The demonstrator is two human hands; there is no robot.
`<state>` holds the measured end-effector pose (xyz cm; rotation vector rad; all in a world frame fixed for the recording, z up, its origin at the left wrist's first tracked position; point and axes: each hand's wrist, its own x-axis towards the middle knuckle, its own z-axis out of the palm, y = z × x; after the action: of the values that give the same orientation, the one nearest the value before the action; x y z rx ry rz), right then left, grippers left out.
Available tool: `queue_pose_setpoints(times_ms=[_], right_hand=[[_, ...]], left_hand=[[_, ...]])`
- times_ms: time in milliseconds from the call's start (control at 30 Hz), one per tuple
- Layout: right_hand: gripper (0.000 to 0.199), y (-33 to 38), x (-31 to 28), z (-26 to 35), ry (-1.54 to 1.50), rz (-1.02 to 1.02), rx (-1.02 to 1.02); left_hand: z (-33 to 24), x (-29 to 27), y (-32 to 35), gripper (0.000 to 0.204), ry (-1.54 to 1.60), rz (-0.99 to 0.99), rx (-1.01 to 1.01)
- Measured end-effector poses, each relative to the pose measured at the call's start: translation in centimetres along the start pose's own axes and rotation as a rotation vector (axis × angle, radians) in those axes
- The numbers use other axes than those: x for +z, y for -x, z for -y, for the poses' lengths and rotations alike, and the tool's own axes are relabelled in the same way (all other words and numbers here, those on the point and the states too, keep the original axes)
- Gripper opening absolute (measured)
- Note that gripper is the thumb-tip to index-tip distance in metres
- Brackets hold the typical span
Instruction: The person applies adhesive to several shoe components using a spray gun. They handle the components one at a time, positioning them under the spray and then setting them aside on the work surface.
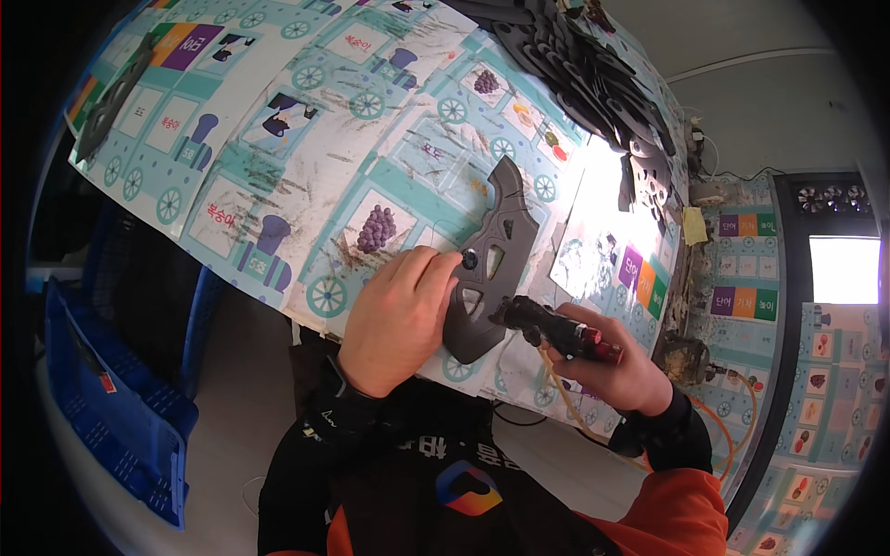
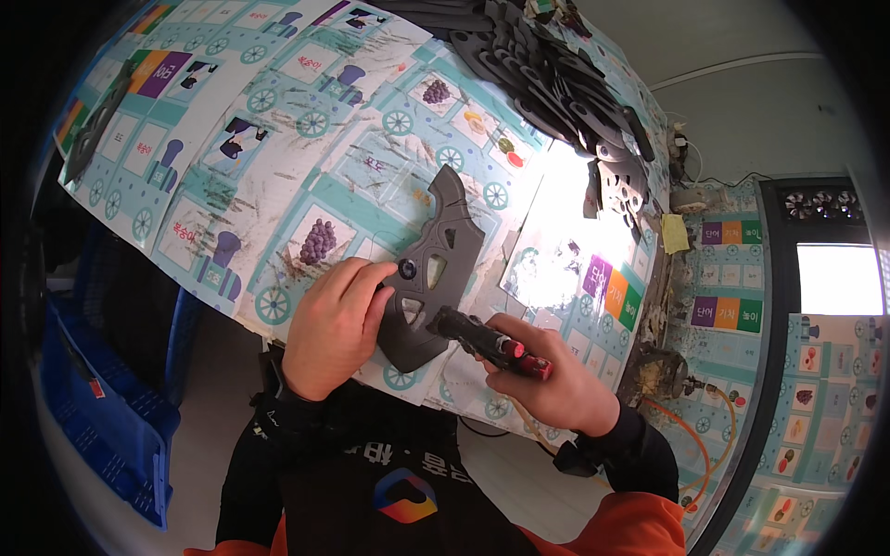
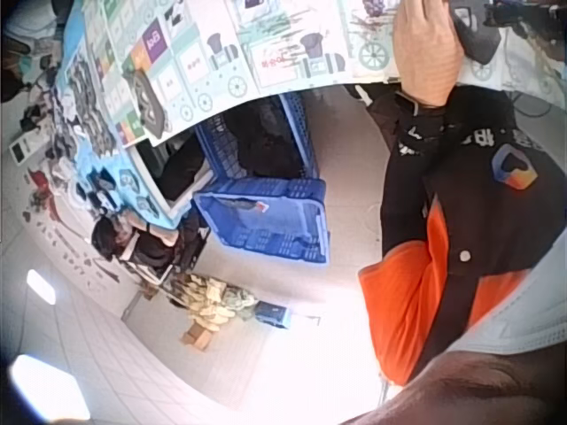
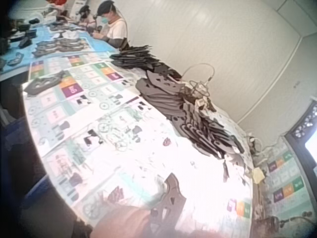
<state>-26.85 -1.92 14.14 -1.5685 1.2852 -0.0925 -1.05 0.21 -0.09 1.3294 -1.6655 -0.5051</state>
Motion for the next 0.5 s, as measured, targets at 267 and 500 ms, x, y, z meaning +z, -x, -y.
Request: queue_pose_setpoints(times_ms=[267,500], right_hand=[[0.065,-0.1,-0.8,-2.8,-0.026,-0.039,0.029],[0.063,-0.4,-0.8,-1.1,-0.056,-0.159,0.144]], left_hand=[[-0.2,-0.1,-0.1,0.027,0.001,0.012,-0.012],[-0.2,-0.1,-0.1,0.027,-0.017,0.013,-0.015]])
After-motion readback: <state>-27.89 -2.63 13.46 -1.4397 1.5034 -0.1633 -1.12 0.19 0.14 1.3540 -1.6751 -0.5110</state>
